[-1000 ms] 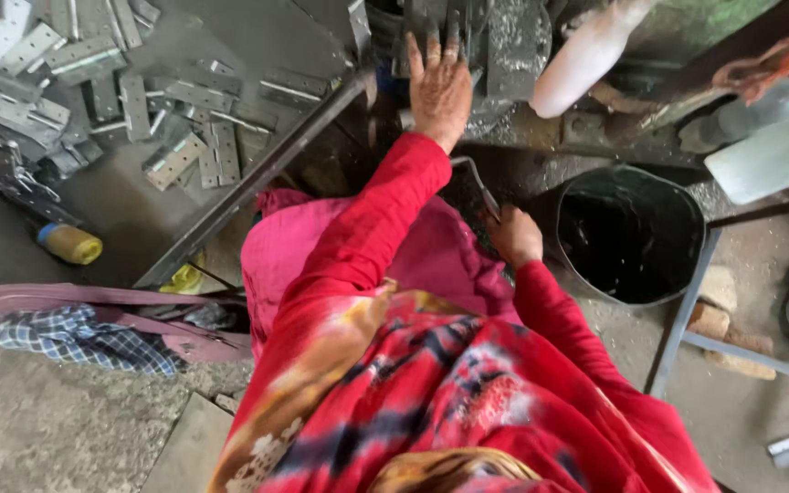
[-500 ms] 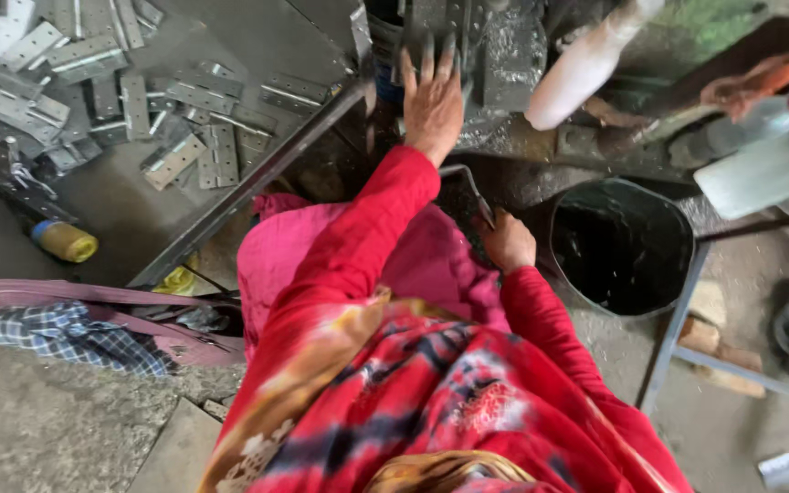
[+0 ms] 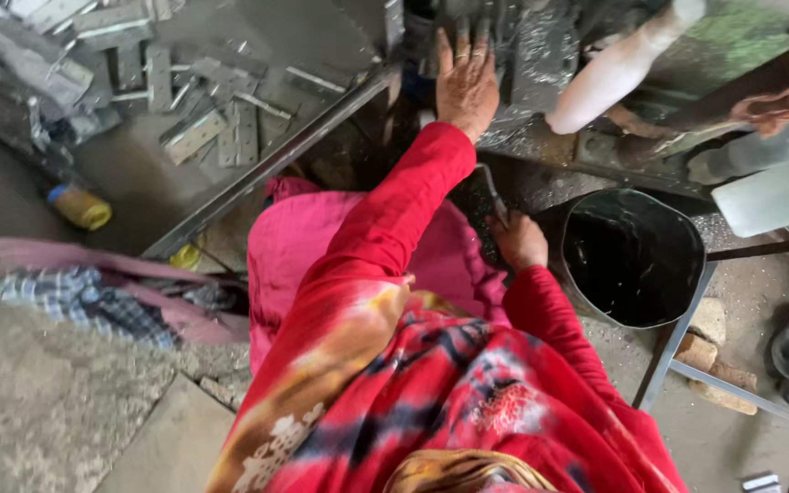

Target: The person repeatedly picks up small metal plates from a tray, places them into a press machine, and operates the lever to process them. After each press, the person removes the plate and returns it to the tray, continuing the cycle.

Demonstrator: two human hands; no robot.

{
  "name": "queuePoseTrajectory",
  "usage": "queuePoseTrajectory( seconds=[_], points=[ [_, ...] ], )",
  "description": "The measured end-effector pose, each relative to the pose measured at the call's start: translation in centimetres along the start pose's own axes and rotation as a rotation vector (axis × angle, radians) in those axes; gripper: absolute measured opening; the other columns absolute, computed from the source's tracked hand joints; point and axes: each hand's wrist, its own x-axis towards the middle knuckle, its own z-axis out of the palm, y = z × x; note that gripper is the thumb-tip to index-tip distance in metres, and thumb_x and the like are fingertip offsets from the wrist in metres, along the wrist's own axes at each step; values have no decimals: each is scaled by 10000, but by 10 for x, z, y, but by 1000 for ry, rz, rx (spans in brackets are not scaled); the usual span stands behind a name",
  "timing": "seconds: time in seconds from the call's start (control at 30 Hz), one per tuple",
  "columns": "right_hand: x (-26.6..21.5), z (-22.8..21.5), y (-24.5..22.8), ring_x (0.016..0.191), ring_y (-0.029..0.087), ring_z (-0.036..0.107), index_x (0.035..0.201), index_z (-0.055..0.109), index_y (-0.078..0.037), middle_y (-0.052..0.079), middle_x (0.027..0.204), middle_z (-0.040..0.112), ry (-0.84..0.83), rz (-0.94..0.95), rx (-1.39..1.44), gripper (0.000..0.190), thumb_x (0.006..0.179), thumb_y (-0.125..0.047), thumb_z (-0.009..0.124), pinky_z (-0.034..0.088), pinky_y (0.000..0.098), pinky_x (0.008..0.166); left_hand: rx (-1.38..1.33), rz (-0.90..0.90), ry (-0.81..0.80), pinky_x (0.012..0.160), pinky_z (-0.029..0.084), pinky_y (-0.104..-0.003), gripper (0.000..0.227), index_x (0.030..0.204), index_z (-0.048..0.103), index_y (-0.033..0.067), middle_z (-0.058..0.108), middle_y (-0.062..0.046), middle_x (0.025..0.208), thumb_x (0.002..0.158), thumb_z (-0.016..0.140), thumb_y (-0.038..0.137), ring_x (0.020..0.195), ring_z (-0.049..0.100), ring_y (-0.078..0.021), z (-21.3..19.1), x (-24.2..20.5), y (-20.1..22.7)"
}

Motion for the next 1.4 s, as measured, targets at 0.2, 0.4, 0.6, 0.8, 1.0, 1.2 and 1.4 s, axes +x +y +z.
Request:
queuePoseTrajectory(
  seconds=[0.2, 0.4, 0.6, 0.8, 1.0, 1.2, 1.4],
  points=[
    [-20, -52, -20, 966, 470, 679, 1228, 621, 24, 288, 1126, 685, 494, -361, 141, 595, 933, -477, 743, 551, 516, 780, -477, -14, -94, 1230, 192, -564, 331, 1270, 688, 90, 637, -65, 1351, 986, 594, 232, 1385, 474, -246, -38, -44, -57],
    [-25, -135, -71, 953, 373, 707, 1209, 650, -46, 165, 1119, 698, 535, -438, 127, 315, 1070, -326, 690, 551, 480, 800, -46, -155, -333, 1089, 315, -580, 522, 1429, 558, 198, 581, -90, 1411, 918, 576, 93, 1354, 461, -309, -10, -61, -213],
    [-30, -148, -92, 898, 386, 697, 1139, 658, -42, 167, 1044, 692, 508, -381, 25, 323, 1036, -344, 710, 534, 502, 751, -174, -68, -270, 1070, 353, -574, 573, 1389, 590, 226, 570, -99, 1425, 845, 616, 47, 1297, 514, -312, 54, -40, -258],
    [-30, -150, -97, 895, 387, 700, 1090, 670, -57, 150, 1018, 707, 514, -346, 36, 318, 994, -357, 713, 534, 505, 745, -232, -298, -278, 1011, 516, -451, 390, 1100, 700, 97, 648, -176, 1234, 745, 839, 177, 1181, 622, -367, 63, -26, -256],
    [-33, -143, -91, 884, 402, 695, 1104, 671, -60, 158, 1003, 714, 500, -374, 30, 319, 1036, -369, 705, 530, 506, 738, -280, -278, 239, 818, 535, -495, 480, 1067, 631, 55, 656, -240, 1124, 650, 861, 121, 1041, 631, -460, 38, -77, -236],
    [-30, -143, -91, 886, 398, 701, 1076, 679, -72, 150, 998, 724, 531, -388, 46, 300, 1013, -363, 713, 536, 501, 734, -187, -295, 135, 757, 555, -524, 373, 1115, 666, 69, 725, -184, 943, 747, 719, 37, 891, 704, -420, -34, -54, -196],
    [-31, -137, -85, 880, 394, 702, 1090, 676, -58, 153, 1003, 725, 530, -401, 79, 304, 1011, -350, 715, 543, 491, 724, -529, -115, -151, 753, 592, -464, 148, 898, 750, 81, 750, -164, 896, 927, 675, 206, 831, 762, -312, -61, -16, -76]
  ],
)
